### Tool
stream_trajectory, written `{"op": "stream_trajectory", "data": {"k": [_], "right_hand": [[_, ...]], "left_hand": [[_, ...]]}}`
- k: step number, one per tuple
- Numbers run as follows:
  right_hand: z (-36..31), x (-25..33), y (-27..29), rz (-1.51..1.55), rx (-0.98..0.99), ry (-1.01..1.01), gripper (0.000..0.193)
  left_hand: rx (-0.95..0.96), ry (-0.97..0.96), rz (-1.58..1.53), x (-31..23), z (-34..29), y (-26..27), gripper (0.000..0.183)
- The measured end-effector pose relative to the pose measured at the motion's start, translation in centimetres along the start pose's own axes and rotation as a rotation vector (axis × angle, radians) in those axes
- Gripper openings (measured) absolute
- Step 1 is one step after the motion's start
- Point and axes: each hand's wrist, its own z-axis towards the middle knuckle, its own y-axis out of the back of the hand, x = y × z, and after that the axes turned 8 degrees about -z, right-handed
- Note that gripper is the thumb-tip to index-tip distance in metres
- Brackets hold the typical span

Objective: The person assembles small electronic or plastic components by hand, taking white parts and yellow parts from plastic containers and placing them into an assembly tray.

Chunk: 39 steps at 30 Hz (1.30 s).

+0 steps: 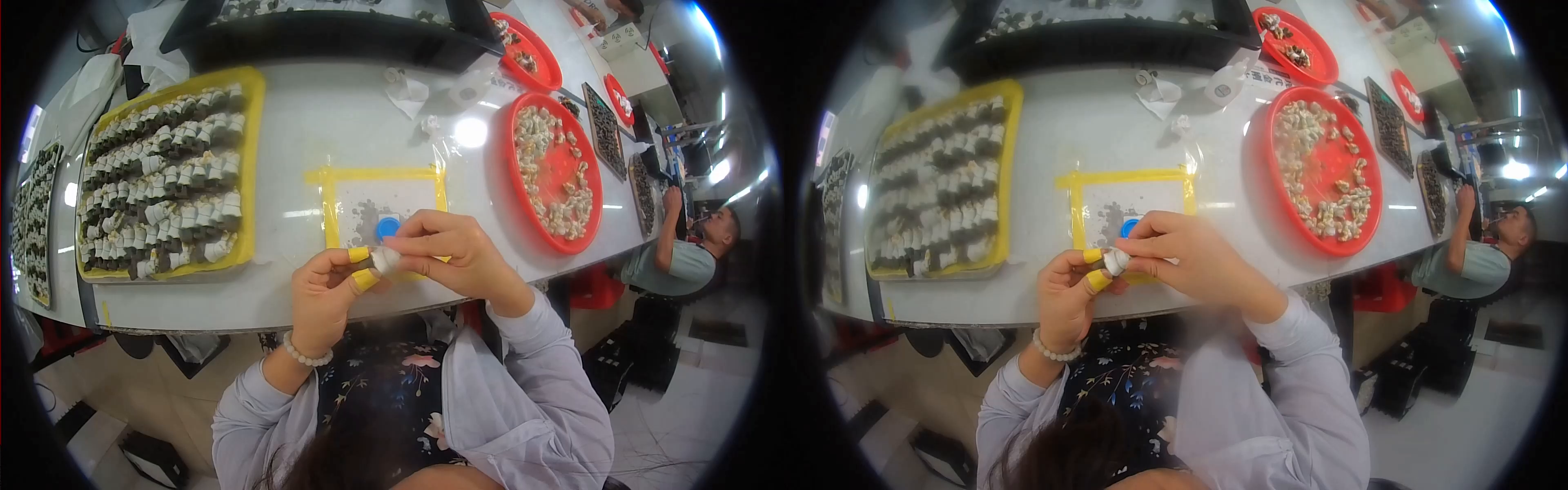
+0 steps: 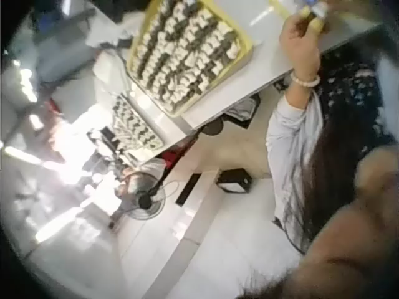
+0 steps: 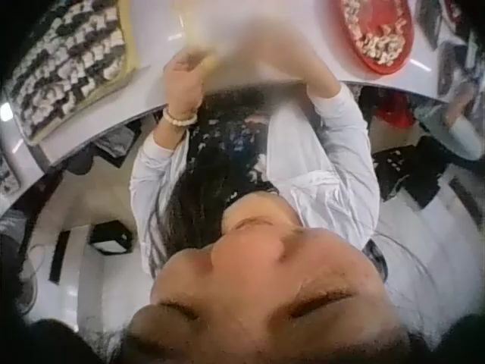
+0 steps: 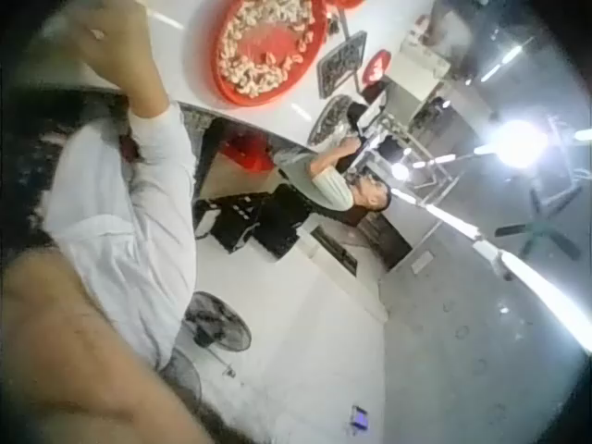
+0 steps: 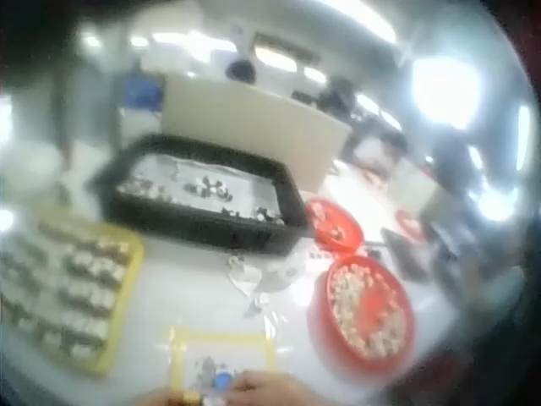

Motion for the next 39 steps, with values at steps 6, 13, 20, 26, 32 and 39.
{"op": "stream_trajectory", "data": {"k": [6, 13, 20, 26, 32, 39], "right_hand": [[0.1, -0.1, 0.4, 0.028, 0.016, 0.068, 0.025], [-1.0, -1.0, 2.0, 0.063, 0.093, 0.025, 0.024], [-6.8, -7.9, 10.4, -0.423, -0.549, -0.364, 0.014], [-13.4, -19.9, 17.3, -0.932, -0.401, -0.657, 0.009], [-7.7, -12.5, 12.9, -0.294, -0.595, -0.422, 0.016], [-2.6, -5.6, 3.3, 0.304, -0.189, -0.217, 0.02]], "left_hand": [[0.039, 0.03, 0.081, -0.3, -0.2, 0.0, 0.018], [-0.008, 0.023, 0.194, -0.3, -0.1, -1.1, 0.019], [0.067, -0.015, 0.151, -0.4, -0.1, -0.1, 0.028], [0.188, -0.035, 0.153, 0.3, 0.4, 0.2, 0.037], [0.159, 0.016, 0.166, -0.9, -0.8, -0.5, 0.034], [-0.018, -0.475, 0.344, -8.7, -2.2, 3.0, 0.032]]}}
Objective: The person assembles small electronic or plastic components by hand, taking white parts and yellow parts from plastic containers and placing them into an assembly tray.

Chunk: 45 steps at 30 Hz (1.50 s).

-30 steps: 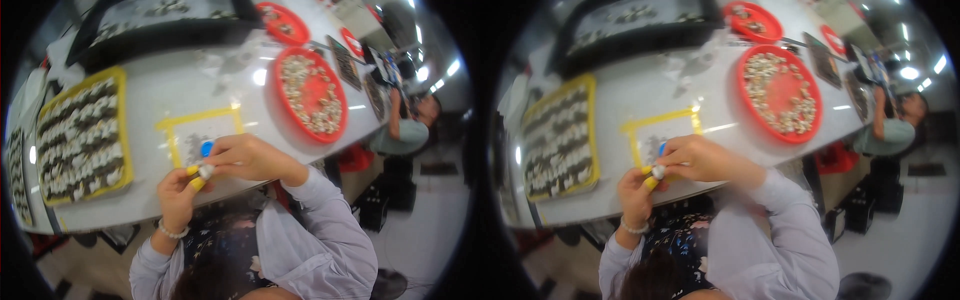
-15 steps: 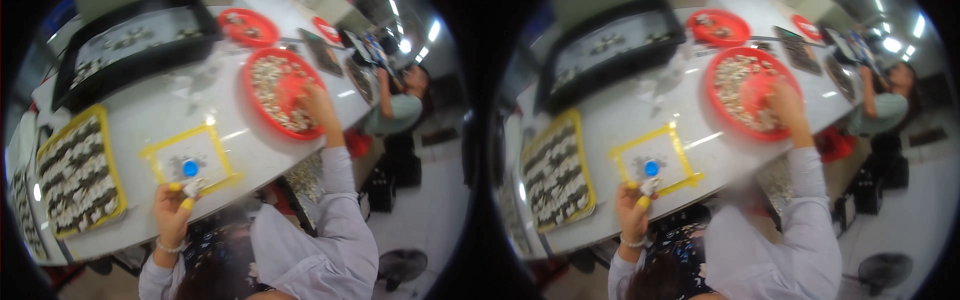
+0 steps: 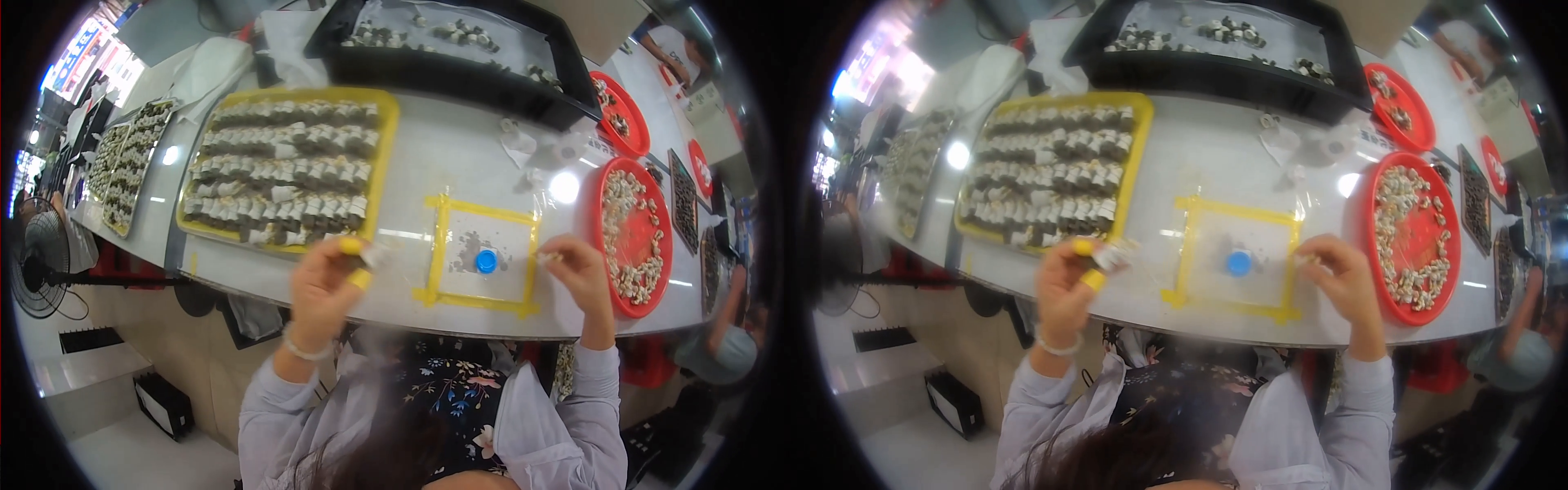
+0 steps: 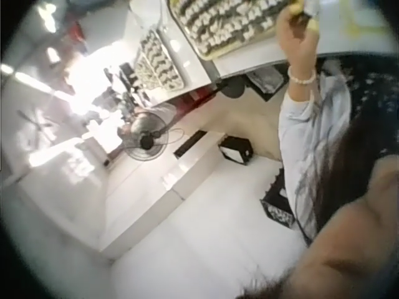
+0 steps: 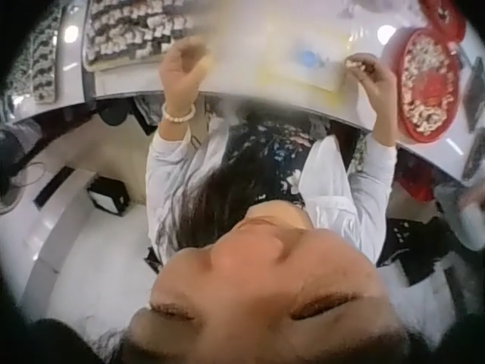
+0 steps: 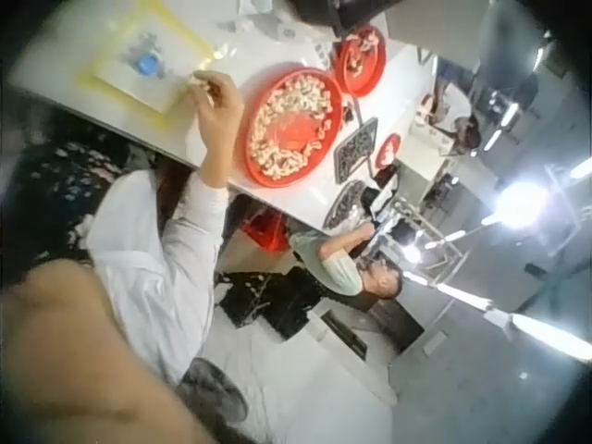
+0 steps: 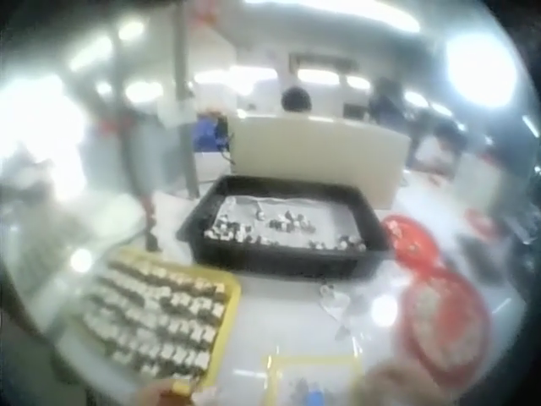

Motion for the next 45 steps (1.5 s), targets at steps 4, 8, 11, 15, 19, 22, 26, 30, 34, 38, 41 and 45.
{"op": "stream_trajectory", "data": {"k": [4, 8, 11, 15, 19, 22, 26, 30, 34, 38, 41, 45], "right_hand": [[0.1, 0.4, -1.9, -0.238, 0.025, -0.095, 0.017], [0.4, 0.8, -2.6, -0.377, -0.057, 0.041, 0.018], [0.4, 1.1, -2.5, -0.426, -0.087, 0.057, 0.02], [0.2, 0.4, -2.2, -0.518, -0.133, 0.12, 0.022], [0.3, 0.6, -1.8, -0.528, -0.048, 0.112, 0.027], [0.1, -0.2, -1.5, -0.599, -0.008, 0.207, 0.033], [-0.4, 0.1, -1.4, -0.628, -0.022, 0.206, 0.037], [-1.0, 0.4, -1.2, -0.601, -0.048, 0.202, 0.032], [-1.0, -0.5, -0.8, -0.67, -0.054, 0.347, 0.029], [-0.8, 0.2, -1.4, -0.657, -0.086, 0.272, 0.029], [-0.5, 0.6, -1.2, -0.62, -0.106, 0.243, 0.025], [-0.1, -0.2, -1.3, -0.68, -0.095, 0.353, 0.024]], "left_hand": [[-0.087, -0.112, 0.447, -5.3, 4.5, 7.1, 0.032], [-0.103, -0.133, 0.662, -7.8, 9.3, 14.1, 0.029], [-0.076, 0.104, 0.816, -8.4, 11.5, 16.1, 0.028], [0.078, 0.108, 0.943, -7.7, 13.3, 17.9, 0.028], [0.205, -0.133, 1.198, -7.7, 13.6, 18.1, 0.032], [0.159, -0.213, 1.255, -7.8, 14.2, 13.2, 0.031], [0.433, -0.273, 1.205, -4.6, 16.0, 3.4, 0.03], [0.815, -0.509, 1.183, 3.0, 19.1, -4.5, 0.035], [0.952, -0.542, 1.107, 9.2, 22.4, -9.7, 0.032], [1.025, -0.516, 1.276, 12.5, 24.6, -10.4, 0.02], [0.892, -0.482, 1.229, 12.9, 24.7, -9.8, 0.012], [0.819, -0.293, 1.181, 9.9, 22.5, -8.6, 0.022]]}}
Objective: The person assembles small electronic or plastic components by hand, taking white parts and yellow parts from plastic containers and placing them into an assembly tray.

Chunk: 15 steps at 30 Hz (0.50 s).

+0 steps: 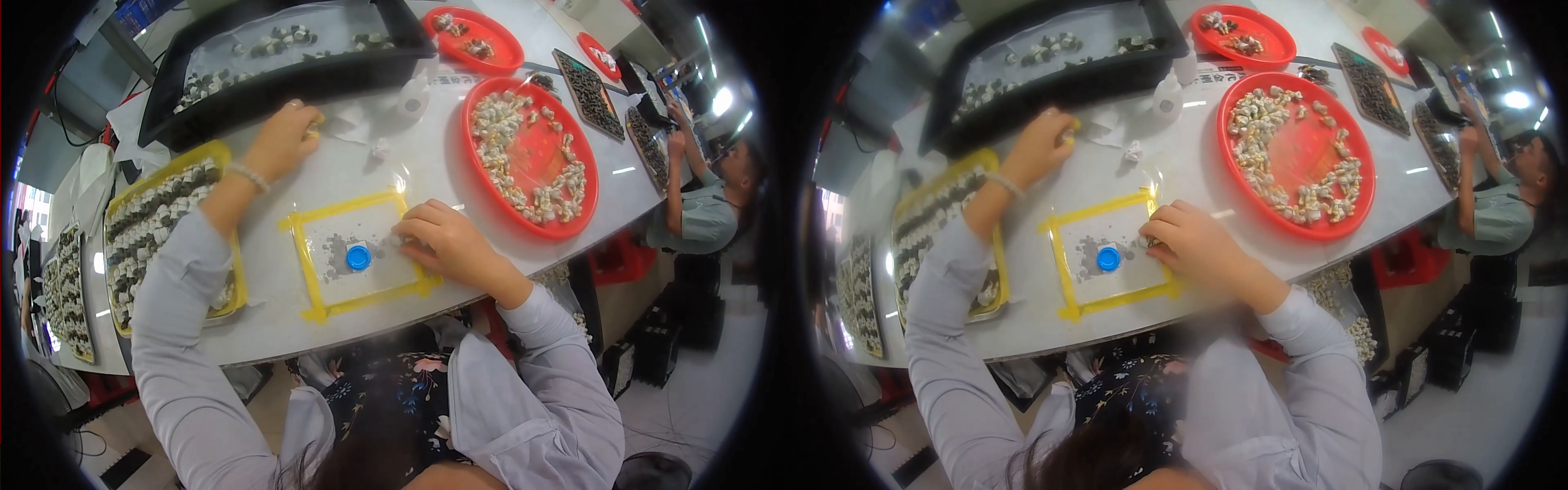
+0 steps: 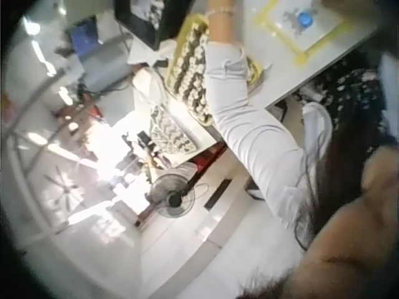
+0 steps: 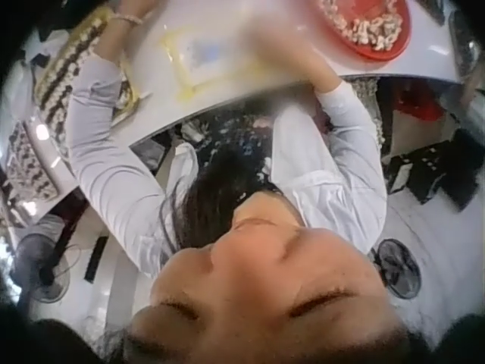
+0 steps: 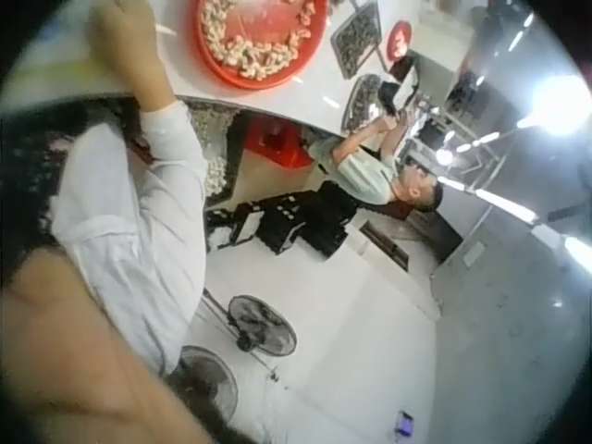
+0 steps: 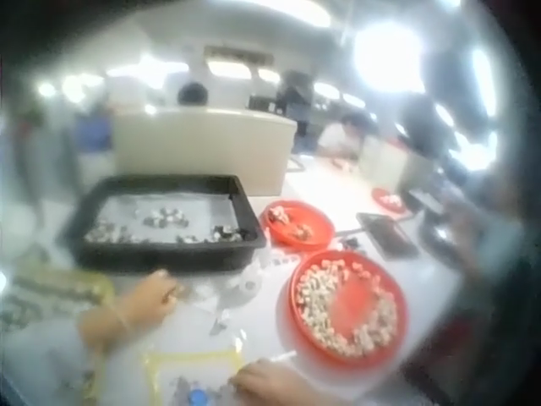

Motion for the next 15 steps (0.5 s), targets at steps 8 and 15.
{"op": "stream_trajectory", "data": {"k": [8, 15], "right_hand": [[0.7, 0.7, -0.3, -0.062, -0.006, 0.061, 0.023], [2.5, 2.7, -1.0, 0.073, 0.053, 0.18, 0.022]], "left_hand": [[-0.08, 0.463, -0.818, -6.7, -9.8, 4.6, 0.024], [-0.364, 0.569, -1.349, -12.3, -17.0, 1.6, 0.036]]}}
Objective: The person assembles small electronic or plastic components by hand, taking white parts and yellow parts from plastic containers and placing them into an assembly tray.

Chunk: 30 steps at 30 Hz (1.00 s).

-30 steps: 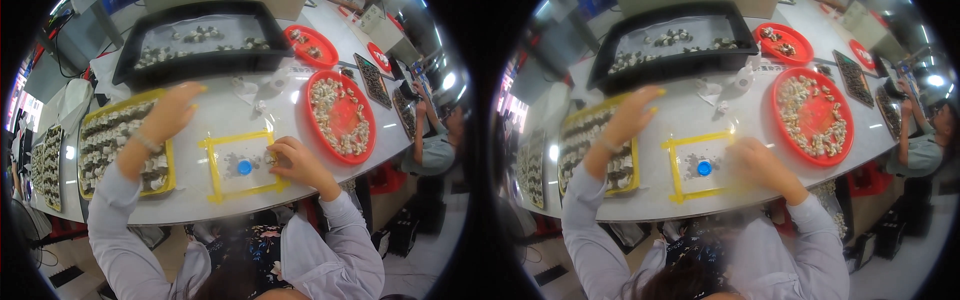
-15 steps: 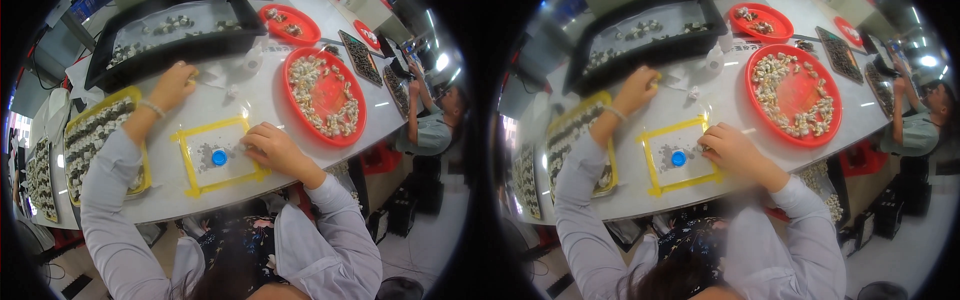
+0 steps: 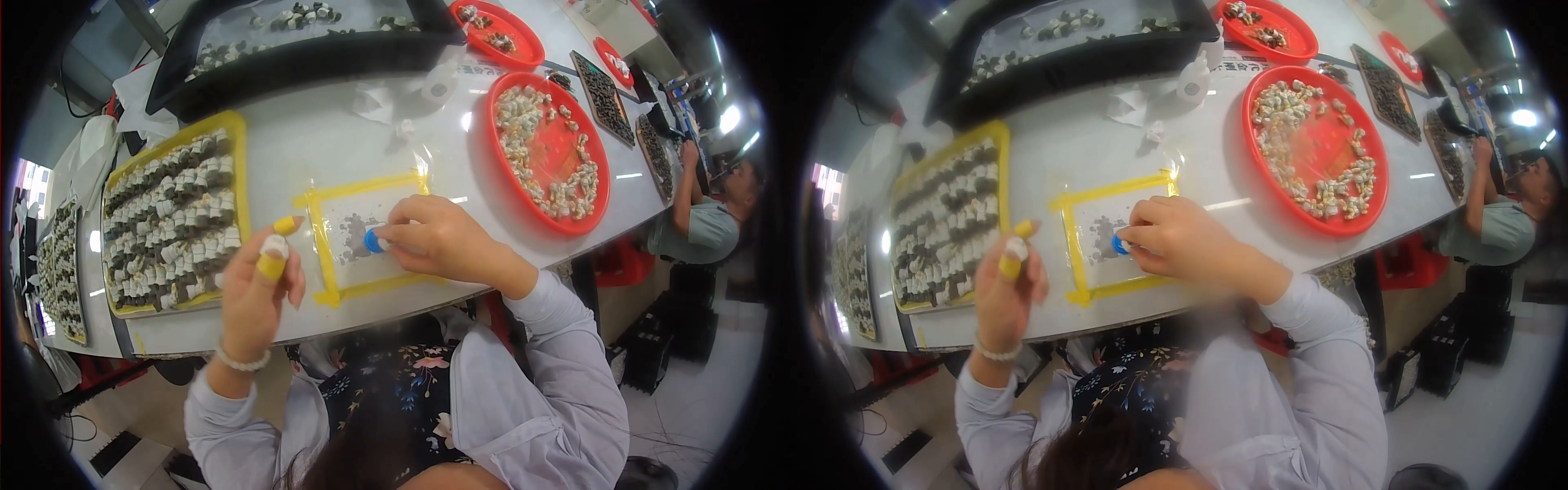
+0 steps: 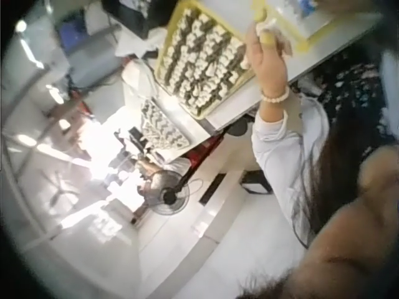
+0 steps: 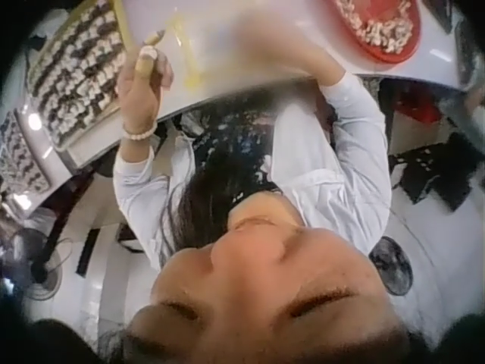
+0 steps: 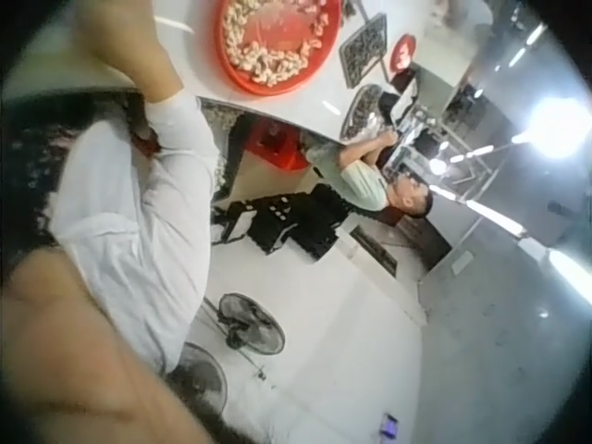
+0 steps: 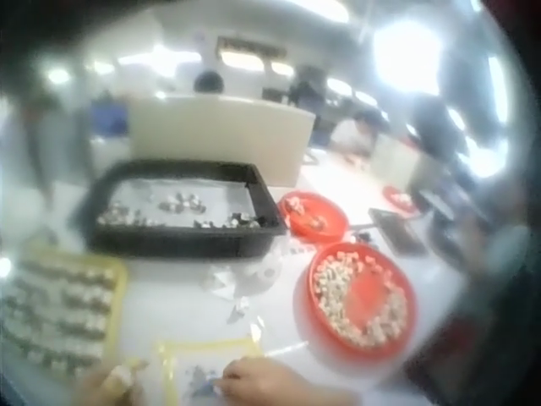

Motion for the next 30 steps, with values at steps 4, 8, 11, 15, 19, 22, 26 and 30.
{"op": "stream_trajectory", "data": {"k": [4, 8, 11, 15, 19, 22, 26, 30], "right_hand": [[0.9, 0.3, -0.4, -0.117, 0.031, 0.08, 0.021], [1.3, 0.7, -0.5, -0.159, 0.115, 0.104, 0.02], [1.9, 1.4, 0.1, -0.261, 0.224, 0.125, 0.017], [2.3, 1.7, 0.2, -0.391, 0.332, 0.176, 0.014], [2.5, 1.9, 0.2, -0.382, 0.33, 0.184, 0.013], [2.5, 1.5, 0.3, -0.38, 0.359, 0.178, 0.017], [1.9, 0.9, 0.4, -0.205, 0.227, 0.12, 0.021], [0.8, 1.3, 0.3, 0.143, 0.099, -0.188, 0.025]], "left_hand": [[0.008, -0.011, -0.254, 3.4, -1.8, 0.5, 0.037], [-0.032, 0.047, -0.329, 4.7, -2.2, -0.7, 0.033], [-0.039, 0.109, -0.355, 5.2, -2.2, -1.4, 0.032], [-0.05, 0.072, -0.376, 6.8, -2.2, -1.2, 0.032], [-0.011, 0.04, -0.418, 7.4, -2.1, -1.0, 0.028], [0.004, 0.057, -0.477, 7.7, -2.1, -0.8, 0.025], [-0.031, 0.067, -0.564, 7.9, -2.0, -1.0, 0.026], [-0.008, 0.058, -0.609, 8.2, -1.9, -1.3, 0.026]]}}
